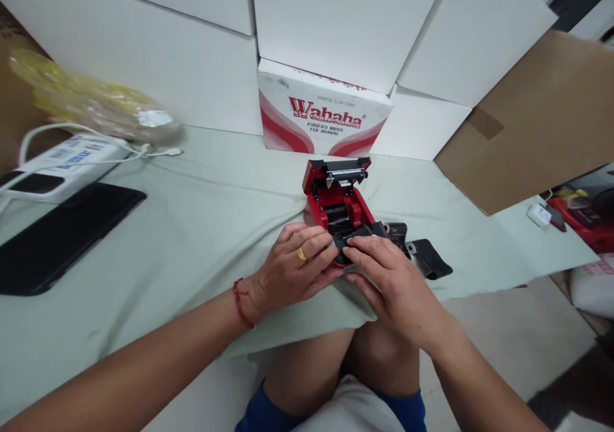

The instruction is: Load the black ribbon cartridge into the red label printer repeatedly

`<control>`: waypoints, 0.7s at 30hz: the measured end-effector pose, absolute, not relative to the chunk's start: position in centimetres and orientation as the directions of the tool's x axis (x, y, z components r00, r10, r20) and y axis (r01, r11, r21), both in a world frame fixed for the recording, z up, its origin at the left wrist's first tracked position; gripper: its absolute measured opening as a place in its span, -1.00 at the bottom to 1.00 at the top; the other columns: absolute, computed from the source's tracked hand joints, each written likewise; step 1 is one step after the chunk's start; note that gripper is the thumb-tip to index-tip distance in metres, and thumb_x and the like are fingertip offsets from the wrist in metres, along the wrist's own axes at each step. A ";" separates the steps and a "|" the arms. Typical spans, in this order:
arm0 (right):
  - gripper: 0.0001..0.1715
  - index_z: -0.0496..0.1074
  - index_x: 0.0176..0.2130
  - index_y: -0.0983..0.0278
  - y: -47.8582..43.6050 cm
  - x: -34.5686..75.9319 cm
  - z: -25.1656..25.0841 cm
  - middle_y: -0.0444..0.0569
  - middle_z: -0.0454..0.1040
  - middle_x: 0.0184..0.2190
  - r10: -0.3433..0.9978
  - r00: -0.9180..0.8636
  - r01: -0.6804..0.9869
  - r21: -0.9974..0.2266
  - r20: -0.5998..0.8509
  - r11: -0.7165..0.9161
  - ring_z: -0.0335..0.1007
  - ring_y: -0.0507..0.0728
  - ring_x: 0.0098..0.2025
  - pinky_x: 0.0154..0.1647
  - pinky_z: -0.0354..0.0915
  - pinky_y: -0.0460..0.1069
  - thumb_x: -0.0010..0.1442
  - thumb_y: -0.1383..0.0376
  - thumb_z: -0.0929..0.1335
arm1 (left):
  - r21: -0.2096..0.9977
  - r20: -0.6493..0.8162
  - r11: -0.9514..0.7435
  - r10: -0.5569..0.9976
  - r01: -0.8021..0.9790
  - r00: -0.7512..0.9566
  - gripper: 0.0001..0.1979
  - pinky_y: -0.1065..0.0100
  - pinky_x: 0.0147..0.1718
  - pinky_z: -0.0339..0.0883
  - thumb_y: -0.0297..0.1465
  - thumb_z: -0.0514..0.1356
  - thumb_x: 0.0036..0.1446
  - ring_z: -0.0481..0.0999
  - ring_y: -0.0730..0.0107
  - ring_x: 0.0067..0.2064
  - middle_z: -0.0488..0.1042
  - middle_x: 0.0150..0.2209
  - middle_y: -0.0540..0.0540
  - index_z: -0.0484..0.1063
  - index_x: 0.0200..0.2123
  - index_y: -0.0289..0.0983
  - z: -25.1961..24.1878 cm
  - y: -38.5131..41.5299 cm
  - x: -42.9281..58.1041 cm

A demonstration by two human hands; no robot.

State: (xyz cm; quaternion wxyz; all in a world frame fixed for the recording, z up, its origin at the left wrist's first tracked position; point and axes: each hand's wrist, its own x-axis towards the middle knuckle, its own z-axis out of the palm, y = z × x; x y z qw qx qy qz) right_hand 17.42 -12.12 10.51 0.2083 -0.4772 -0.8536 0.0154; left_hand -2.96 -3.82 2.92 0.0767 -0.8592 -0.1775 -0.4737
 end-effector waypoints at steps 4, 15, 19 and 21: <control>-0.55 0.43 0.22 0.23 -12.4 17.2 9.1 0.14 0.54 0.15 0.814 -0.413 0.803 -0.258 0.408 0.537 0.46 0.23 0.18 0.22 0.44 0.26 0.38 0.44 0.30 | -0.018 0.826 -0.914 0.214 0.405 0.521 -0.81 0.11 0.03 0.35 -0.41 0.30 0.24 0.61 0.16 0.00 0.64 -0.13 -0.11 0.47 -0.08 -0.19 3.3 -4.1 -3.8; -0.56 0.42 0.21 0.21 -11.8 16.7 6.2 0.09 0.58 0.10 0.737 -0.357 0.803 -0.215 0.574 0.556 0.45 0.20 0.15 0.21 0.46 0.17 0.39 0.42 0.31 | 0.026 0.779 -0.898 0.293 0.439 0.554 -0.73 -0.05 0.02 0.42 -0.21 0.32 0.22 0.59 -0.02 0.06 0.61 0.00 -0.23 0.43 -0.08 -0.18 2.1 -3.7 -4.5; -0.51 0.40 0.25 0.23 -11.7 16.3 5.3 0.10 0.54 0.16 0.741 -0.337 0.823 -0.201 0.581 0.531 0.39 0.22 0.21 0.27 0.41 0.18 0.37 0.44 0.31 | 0.140 0.772 -0.886 0.377 0.442 0.511 -0.76 -0.06 -0.02 0.46 -0.29 0.28 0.23 0.58 -0.02 0.05 0.58 0.00 -0.18 0.42 -0.04 -0.11 1.6 -3.5 -4.8; -0.47 0.37 0.28 0.20 -11.7 16.0 5.1 0.10 0.51 0.19 0.759 -0.312 0.834 -0.218 0.572 0.507 0.37 0.24 0.23 0.28 0.40 0.20 0.37 0.43 0.32 | 0.241 0.747 -0.859 0.461 0.452 0.478 -0.72 -0.03 0.01 0.48 -0.31 0.30 0.22 0.56 -0.01 0.08 0.55 0.03 -0.19 0.40 -0.02 -0.12 2.4 -3.3 -5.2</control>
